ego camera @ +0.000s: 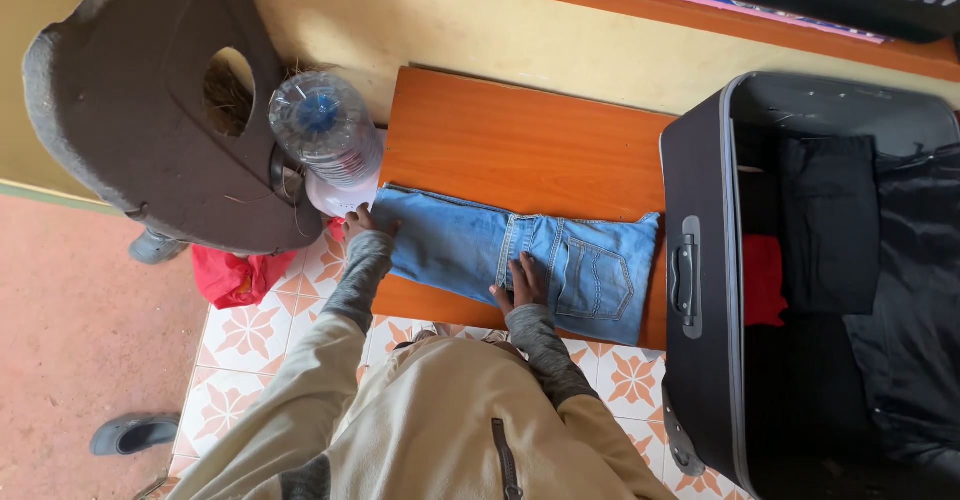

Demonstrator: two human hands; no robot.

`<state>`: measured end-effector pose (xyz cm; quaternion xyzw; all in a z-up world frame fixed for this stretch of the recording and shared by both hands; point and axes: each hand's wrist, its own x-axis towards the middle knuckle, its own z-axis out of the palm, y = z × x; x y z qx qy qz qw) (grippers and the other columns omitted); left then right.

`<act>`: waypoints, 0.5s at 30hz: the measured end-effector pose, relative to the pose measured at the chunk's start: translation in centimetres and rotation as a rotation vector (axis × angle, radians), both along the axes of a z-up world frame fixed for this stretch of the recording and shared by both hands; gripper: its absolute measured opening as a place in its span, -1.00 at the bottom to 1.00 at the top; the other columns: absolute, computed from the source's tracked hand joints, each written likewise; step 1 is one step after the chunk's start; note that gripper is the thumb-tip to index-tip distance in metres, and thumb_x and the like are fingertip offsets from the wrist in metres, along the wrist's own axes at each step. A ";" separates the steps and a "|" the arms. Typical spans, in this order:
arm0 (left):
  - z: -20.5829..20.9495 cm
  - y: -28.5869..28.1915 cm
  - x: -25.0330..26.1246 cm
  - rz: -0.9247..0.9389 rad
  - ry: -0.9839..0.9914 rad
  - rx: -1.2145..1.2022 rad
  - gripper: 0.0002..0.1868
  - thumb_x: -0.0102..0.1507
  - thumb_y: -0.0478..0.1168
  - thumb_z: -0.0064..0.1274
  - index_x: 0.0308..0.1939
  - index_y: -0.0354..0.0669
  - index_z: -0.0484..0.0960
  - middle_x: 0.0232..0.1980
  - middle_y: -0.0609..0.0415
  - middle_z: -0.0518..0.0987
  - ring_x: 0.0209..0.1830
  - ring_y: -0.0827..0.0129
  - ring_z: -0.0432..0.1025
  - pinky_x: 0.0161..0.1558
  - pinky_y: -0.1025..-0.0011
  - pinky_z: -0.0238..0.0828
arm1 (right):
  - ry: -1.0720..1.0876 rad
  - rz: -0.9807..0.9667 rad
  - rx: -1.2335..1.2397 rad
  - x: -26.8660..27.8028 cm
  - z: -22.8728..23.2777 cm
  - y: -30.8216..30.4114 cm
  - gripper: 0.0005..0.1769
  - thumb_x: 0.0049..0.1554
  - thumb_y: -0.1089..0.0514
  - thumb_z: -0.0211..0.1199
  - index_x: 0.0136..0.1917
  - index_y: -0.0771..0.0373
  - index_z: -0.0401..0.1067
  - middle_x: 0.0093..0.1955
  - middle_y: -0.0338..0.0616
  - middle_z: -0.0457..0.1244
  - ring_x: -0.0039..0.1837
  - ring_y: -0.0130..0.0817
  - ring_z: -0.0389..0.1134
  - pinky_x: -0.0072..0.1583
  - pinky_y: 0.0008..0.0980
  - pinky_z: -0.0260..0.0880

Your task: Fold a pair of jeans and place them in a suitcase.

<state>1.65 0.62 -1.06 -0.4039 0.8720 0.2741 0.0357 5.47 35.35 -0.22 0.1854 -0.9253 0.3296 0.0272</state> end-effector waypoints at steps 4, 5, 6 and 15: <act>-3.0 -2.1 0.5 -0.082 -0.045 0.043 -0.18 0.06 0.09 0.45 0.28 -0.04 0.39 0.21 -0.18 0.51 0.22 -0.09 0.41 0.20 0.08 0.37 | 0.057 -0.009 0.265 0.1 -0.2 -1.6 -0.21 0.04 -0.14 0.40 0.40 0.30 0.28 0.56 0.11 0.03 0.48 0.14 0.06 0.44 0.07 0.14; -3.8 -2.1 0.2 -0.115 -0.013 0.073 -0.21 0.12 0.05 0.41 0.31 -0.09 0.38 0.09 -0.21 0.62 0.13 -0.10 0.50 0.15 0.07 0.42 | 0.052 -0.079 0.407 -0.2 0.0 -2.0 -0.19 0.03 -0.17 0.39 0.40 0.27 0.26 0.55 0.03 0.07 0.41 0.09 0.12 0.43 0.04 0.20; -4.8 -2.3 0.3 -0.113 -0.008 0.074 -0.21 0.12 0.05 0.41 0.31 -0.09 0.38 0.09 -0.21 0.62 0.13 -0.10 0.50 0.15 0.07 0.42 | 0.057 -0.078 0.408 -0.7 1.2 -2.7 -0.19 0.03 -0.17 0.39 0.40 0.27 0.26 0.55 0.03 0.07 0.41 0.09 0.12 0.43 0.04 0.20; -5.0 -4.2 4.6 0.122 0.162 0.316 -0.54 0.15 -0.10 0.35 0.07 -0.16 0.61 -0.06 -0.11 0.70 -0.03 0.11 0.59 0.07 0.18 0.49 | -0.371 -0.256 0.669 -1.4 3.8 -7.5 -0.02 -0.01 -0.33 0.43 0.46 0.16 0.13 0.48 -0.07 -0.05 0.40 0.02 0.05 0.30 0.23 0.16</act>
